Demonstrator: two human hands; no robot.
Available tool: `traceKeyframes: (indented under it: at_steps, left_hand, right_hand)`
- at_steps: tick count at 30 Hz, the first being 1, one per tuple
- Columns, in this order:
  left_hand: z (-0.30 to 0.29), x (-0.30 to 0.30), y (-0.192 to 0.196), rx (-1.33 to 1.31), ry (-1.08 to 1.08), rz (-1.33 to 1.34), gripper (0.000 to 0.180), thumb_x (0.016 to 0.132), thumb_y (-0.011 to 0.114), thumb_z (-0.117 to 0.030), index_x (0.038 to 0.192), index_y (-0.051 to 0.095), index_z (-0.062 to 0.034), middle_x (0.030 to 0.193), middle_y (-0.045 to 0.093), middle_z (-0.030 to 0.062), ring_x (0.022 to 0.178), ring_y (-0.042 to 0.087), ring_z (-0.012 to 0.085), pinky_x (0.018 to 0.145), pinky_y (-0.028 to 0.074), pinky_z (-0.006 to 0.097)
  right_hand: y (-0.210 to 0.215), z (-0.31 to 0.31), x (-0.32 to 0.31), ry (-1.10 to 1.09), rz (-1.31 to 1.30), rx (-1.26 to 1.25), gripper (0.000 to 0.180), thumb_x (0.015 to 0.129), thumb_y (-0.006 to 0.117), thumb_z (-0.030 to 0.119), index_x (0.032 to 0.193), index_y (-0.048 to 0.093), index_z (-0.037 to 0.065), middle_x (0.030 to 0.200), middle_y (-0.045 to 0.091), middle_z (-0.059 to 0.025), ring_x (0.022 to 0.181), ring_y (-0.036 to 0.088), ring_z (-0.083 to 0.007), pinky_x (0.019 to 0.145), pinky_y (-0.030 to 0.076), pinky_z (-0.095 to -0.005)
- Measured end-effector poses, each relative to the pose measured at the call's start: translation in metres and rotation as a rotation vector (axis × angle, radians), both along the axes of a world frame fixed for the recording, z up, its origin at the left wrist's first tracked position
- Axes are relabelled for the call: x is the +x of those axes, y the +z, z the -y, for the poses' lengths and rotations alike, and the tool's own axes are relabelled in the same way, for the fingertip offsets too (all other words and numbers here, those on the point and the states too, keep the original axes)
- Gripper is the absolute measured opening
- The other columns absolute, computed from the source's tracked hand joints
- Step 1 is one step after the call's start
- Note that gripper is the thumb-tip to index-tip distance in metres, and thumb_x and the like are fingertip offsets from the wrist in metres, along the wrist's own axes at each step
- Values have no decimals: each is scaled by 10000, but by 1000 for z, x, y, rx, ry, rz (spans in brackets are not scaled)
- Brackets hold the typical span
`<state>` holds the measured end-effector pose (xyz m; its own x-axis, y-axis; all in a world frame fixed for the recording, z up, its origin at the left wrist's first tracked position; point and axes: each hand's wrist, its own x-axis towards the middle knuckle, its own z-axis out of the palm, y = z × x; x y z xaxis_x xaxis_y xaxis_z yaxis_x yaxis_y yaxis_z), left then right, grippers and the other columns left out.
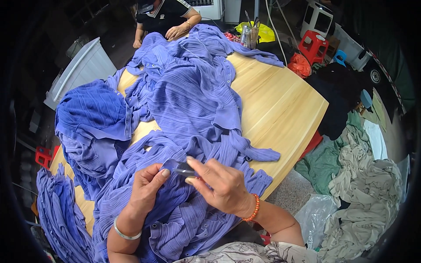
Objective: Trimming excess threads from purple pleated garments using thread snips in a factory setting.
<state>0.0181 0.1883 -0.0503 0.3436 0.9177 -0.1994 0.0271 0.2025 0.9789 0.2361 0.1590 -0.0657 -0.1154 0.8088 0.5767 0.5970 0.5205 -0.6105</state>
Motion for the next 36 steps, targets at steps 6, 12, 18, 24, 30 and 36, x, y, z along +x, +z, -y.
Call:
traceKeyframes:
  at_steps: [6, 12, 18, 24, 30, 36]
  left_hand:
    - [-7, 19, -5, 80, 22, -45, 222, 1008, 615, -198, 891, 679, -20, 703, 486, -107, 643, 378, 13, 553, 280, 225]
    - [-3, -18, -12, 45, 130, -75, 158, 956, 654, -180, 855, 652, -58, 784, 555, -59, 710, 461, 62, 647, 354, 241]
    - [-6, -1, -9, 49, 51, -120, 206, 999, 627, -229, 936, 691, -44, 845, 630, -31, 761, 514, 68, 695, 405, 235]
    - [-6, -4, -7, 140, -19, -122, 151, 993, 635, -180, 914, 678, -58, 857, 622, -33, 772, 513, 60, 688, 402, 226]
    - [1, -24, 3, 269, 11, -352, 60, 866, 721, -7, 874, 662, 1, 814, 615, -40, 753, 536, 58, 660, 446, 240]
    - [6, 1, 22, 153, -99, -326, 124, 933, 696, -111, 907, 677, 10, 741, 562, -66, 689, 455, 29, 579, 373, 243]
  right_hand:
    - [-2, 3, 9, -19, 88, 37, 381, 805, 805, 126, 1165, 712, 42, 722, 602, -50, 555, 590, -194, 493, 468, -315]
    - [-25, -11, -22, 100, -369, -99, 481, 868, 786, 203, 1299, 622, 67, 758, 568, -65, 587, 565, -159, 546, 458, -307]
    - [-15, -21, -16, 281, -447, -359, 359, 910, 728, 263, 1114, 629, -15, 792, 640, -132, 681, 613, -192, 644, 471, -342]
    - [-22, -29, -23, 257, -514, -233, 263, 923, 709, 214, 963, 625, -32, 680, 563, -115, 602, 498, -164, 595, 429, -335]
    - [-20, -34, -35, 276, -610, -284, 213, 932, 719, 182, 897, 637, -11, 672, 509, -19, 674, 435, -56, 576, 413, -291]
    - [-5, -30, 6, 261, -648, -518, 128, 957, 690, 127, 895, 673, 17, 690, 447, 117, 645, 360, 11, 532, 307, -202]
